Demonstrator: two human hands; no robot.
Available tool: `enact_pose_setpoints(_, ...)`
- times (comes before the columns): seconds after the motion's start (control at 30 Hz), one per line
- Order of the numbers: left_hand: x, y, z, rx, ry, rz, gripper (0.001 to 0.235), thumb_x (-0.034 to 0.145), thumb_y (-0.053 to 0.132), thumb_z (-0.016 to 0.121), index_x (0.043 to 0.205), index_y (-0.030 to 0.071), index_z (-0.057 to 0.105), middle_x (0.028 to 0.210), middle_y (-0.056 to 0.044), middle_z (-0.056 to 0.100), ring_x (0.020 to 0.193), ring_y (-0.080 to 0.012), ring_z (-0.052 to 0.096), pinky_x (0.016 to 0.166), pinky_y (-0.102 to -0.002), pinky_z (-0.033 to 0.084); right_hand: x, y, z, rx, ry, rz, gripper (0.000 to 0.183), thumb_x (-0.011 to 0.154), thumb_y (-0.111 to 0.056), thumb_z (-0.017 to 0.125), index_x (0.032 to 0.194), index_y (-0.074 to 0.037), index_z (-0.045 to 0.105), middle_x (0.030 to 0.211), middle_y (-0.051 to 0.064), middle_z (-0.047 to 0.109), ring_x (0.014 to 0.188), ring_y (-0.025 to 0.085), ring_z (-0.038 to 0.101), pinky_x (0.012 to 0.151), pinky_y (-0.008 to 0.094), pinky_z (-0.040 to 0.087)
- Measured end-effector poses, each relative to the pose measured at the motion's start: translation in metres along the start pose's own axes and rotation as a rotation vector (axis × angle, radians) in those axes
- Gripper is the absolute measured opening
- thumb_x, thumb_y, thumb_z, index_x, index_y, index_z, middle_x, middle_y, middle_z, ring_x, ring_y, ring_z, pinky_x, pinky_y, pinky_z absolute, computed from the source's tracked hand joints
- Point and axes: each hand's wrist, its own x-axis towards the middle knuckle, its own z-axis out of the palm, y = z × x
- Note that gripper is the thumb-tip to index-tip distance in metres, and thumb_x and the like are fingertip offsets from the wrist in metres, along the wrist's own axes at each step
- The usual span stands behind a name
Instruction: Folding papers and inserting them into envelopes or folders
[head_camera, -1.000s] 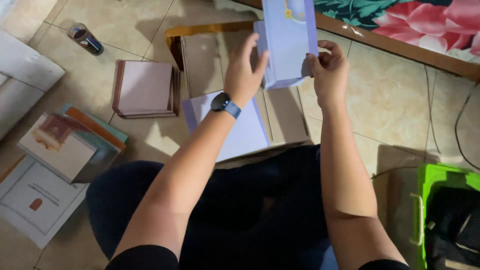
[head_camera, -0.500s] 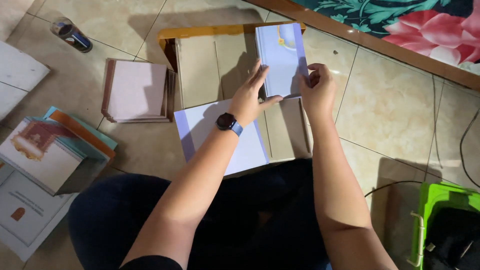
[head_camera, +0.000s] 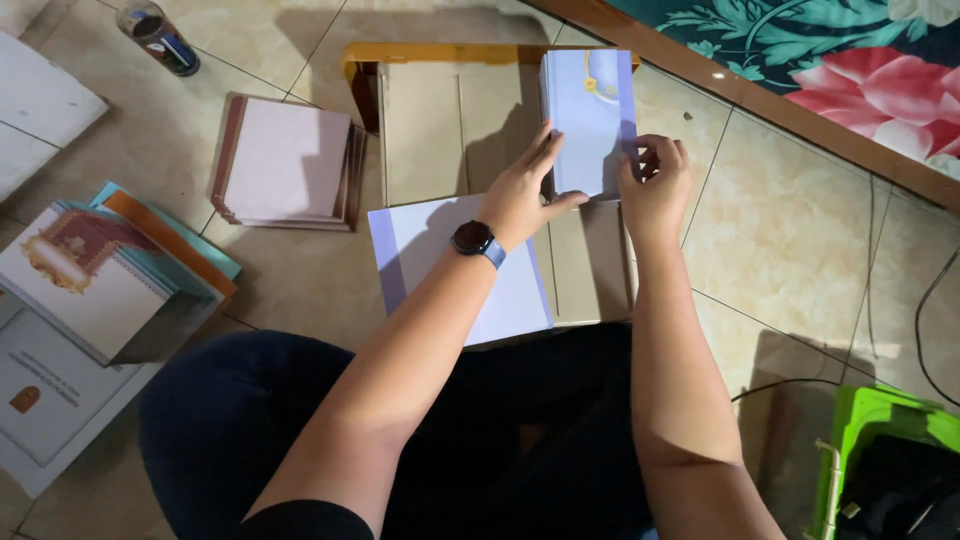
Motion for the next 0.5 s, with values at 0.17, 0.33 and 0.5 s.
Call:
enact_pose_setpoints(0.17, -0.001, -0.006, 0.007, 0.076, 0.012, 0.028, 0.085, 0.093, 0.061, 0.073, 0.15, 0.004, 0.045, 0.162, -0.02, 0.035, 0.132, -0.0399, 0.059, 0.098, -0.044, 0.063, -0.004, -0.005, -0.001, 0.001, -0.019, 0.011, 0.019, 0.091, -0.001, 0.075, 0.109, -0.002, 0.069, 0.094, 0.012, 0.057, 0.077, 0.023, 0.062, 0.063, 0.032, 0.056)
enact_pose_setpoints(0.33, -0.001, -0.004, 0.007, 0.172, 0.022, 0.06, 0.079, 0.093, 0.063, 0.071, 0.145, 0.007, 0.053, 0.159, -0.02, 0.039, 0.125, -0.0433, 0.063, 0.093, -0.048, 0.064, -0.003, -0.009, -0.004, -0.028, -0.037, -0.006, 0.021, 0.094, -0.006, 0.078, 0.112, -0.001, 0.069, 0.101, 0.014, 0.059, 0.077, 0.023, 0.062, 0.062, 0.033, 0.056)
enact_pose_setpoints(0.5, 0.0, 0.001, 0.003, 0.232, 0.097, 0.115, 0.079, 0.089, 0.064, 0.075, 0.142, 0.009, 0.056, 0.152, -0.019, 0.049, 0.122, -0.042, 0.065, 0.095, -0.046, 0.063, -0.004, -0.007, -0.007, 0.041, -0.047, -0.01, 0.021, 0.099, -0.006, 0.071, 0.119, 0.0, 0.069, 0.106, 0.017, 0.062, 0.078, 0.026, 0.063, 0.062, 0.033, 0.056)
